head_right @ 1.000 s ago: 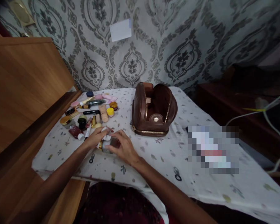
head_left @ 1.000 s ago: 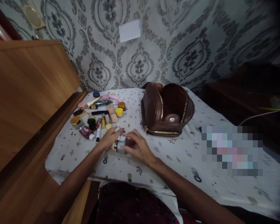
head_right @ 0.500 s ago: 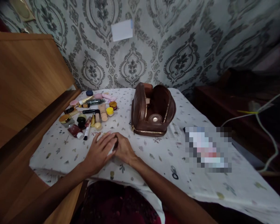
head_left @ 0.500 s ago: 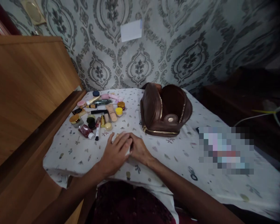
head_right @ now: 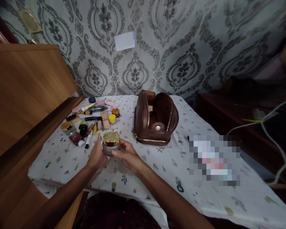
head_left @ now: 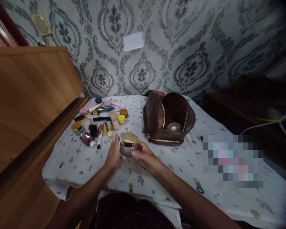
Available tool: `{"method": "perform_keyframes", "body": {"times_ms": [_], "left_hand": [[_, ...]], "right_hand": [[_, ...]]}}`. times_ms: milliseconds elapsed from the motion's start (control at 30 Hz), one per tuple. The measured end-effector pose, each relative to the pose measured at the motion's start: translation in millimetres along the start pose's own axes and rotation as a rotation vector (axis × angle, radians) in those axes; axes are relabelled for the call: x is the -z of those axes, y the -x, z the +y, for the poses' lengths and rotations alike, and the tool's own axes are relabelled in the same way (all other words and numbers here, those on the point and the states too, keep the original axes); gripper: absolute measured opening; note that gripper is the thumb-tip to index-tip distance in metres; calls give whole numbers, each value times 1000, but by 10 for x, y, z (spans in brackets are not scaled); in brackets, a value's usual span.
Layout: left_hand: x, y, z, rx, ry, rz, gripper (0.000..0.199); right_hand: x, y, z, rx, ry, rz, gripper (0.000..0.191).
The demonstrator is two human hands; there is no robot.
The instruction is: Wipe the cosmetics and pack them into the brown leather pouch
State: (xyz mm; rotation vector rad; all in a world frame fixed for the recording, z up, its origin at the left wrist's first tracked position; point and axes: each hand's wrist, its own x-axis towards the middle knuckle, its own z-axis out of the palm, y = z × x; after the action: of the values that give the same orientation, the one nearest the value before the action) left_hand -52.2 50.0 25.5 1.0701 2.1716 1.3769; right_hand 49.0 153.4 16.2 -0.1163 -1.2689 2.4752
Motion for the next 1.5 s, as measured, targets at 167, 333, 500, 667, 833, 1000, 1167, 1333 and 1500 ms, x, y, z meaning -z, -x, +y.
{"method": "perform_keyframes", "body": {"times_ms": [167,333,500,667,833,1000,1167,1333,1500], "left_hand": [[-102,155,-20,-203,-12,122,55],[-70,193,-10,-531,-312,83,59],[71,90,131,-367,31,1,49],[17,16,223,204,648,103,33],[-93,33,340,535,1019,91,38],[-23,66,486,700,1085,-58,44],[3,75,439,636,942,17,39],[-48,138,503,615,880,66,40],[-58,112,664,651,879,96,39]], "right_hand": [[36,-74,15,15,-99,166,51],[65,-69,71,-44,-121,135,49],[58,-16,94,-119,-142,-5,41],[16,-17,76,-15,-63,27,45],[46,-43,8,132,168,101,61],[82,2,-27,338,646,120,76],[130,4,3,509,913,152,81],[93,22,-54,557,929,307,77],[37,89,-156,688,918,287,72]]}}
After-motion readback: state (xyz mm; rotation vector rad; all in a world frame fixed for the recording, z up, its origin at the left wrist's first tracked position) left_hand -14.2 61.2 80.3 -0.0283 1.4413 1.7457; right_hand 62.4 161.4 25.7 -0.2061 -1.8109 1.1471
